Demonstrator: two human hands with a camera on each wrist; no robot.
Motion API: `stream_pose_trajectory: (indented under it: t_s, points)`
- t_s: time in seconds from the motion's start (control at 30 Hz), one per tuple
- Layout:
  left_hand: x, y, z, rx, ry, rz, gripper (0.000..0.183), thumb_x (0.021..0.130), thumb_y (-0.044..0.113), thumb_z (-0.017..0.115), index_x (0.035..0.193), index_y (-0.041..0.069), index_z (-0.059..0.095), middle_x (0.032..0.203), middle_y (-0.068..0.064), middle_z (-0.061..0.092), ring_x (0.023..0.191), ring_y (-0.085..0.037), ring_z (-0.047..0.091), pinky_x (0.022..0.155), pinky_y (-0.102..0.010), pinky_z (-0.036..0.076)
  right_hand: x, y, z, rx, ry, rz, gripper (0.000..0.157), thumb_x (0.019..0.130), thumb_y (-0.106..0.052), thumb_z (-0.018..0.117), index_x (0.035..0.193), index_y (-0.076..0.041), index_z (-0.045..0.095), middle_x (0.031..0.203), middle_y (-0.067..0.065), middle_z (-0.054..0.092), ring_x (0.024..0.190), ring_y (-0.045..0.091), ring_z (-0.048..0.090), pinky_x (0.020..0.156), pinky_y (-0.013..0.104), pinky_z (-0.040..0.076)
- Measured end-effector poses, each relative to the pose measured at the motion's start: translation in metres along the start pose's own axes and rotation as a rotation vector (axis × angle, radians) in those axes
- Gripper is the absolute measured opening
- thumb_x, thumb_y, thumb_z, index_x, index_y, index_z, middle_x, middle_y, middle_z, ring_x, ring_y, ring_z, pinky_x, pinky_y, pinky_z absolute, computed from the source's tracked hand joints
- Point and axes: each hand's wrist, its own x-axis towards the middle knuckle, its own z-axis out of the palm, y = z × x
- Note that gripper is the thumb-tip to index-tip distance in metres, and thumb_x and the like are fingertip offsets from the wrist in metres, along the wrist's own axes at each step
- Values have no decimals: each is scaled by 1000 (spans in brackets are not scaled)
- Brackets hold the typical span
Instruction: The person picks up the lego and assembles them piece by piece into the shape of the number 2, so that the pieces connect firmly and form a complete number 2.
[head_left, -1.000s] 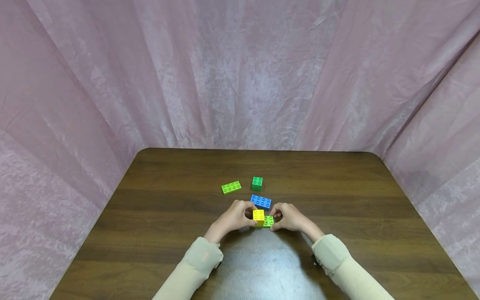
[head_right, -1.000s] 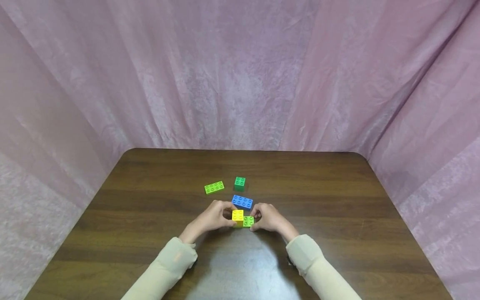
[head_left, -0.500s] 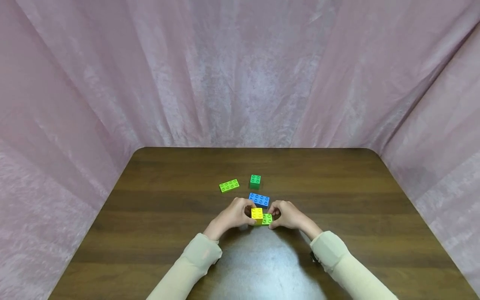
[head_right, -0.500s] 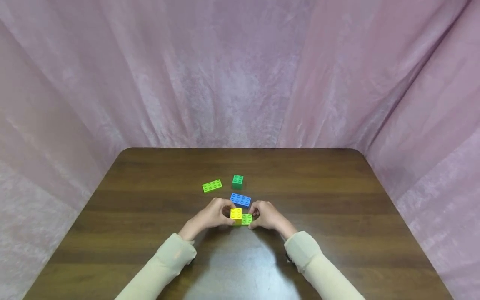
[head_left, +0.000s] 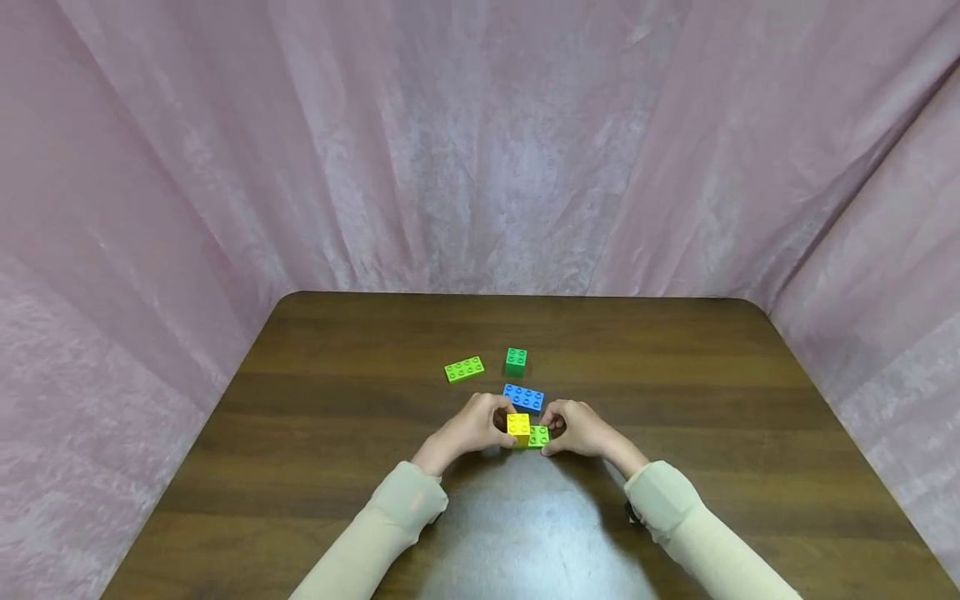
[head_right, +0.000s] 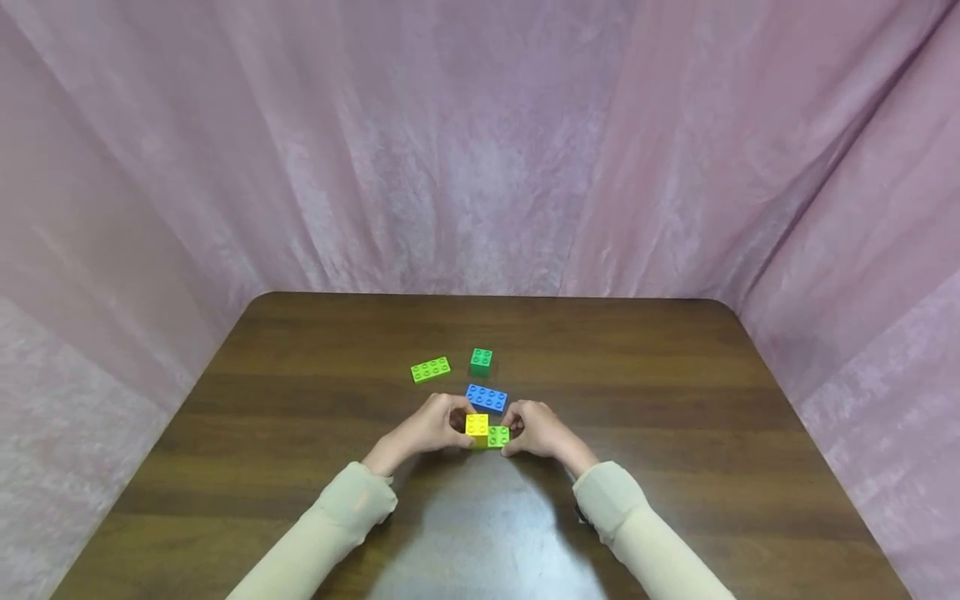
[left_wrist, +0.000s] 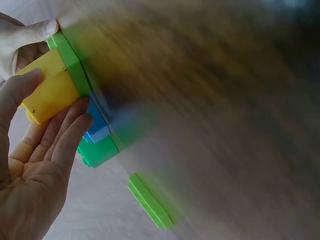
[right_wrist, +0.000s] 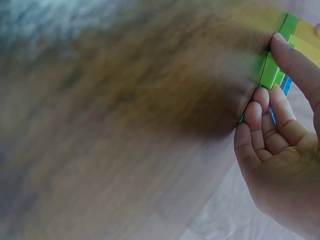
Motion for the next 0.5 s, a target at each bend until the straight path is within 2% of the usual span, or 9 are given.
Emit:
stream_pose_trajectory:
  t_s: [0.3,0.5]
  points:
    - [0,-1,1,-9,-8,-53,25,74,5,82,94,-1,69,90,-11,72,78,-13,65,72,-25,57,-2,4,3,19,-12,2,30,70,-12,86,91,-3,67,88,6,65,82,12,55,72,22,47]
    - [1,0,-1,-13,-8,-54,24,74,4,82,94,-1,69,90,-11,72,80,-15,67,74,-26,58,-2,2,0,18,-6,-12,31,70,-12,86,92,-2,66,89,7,65,82,13,56,73,22,47]
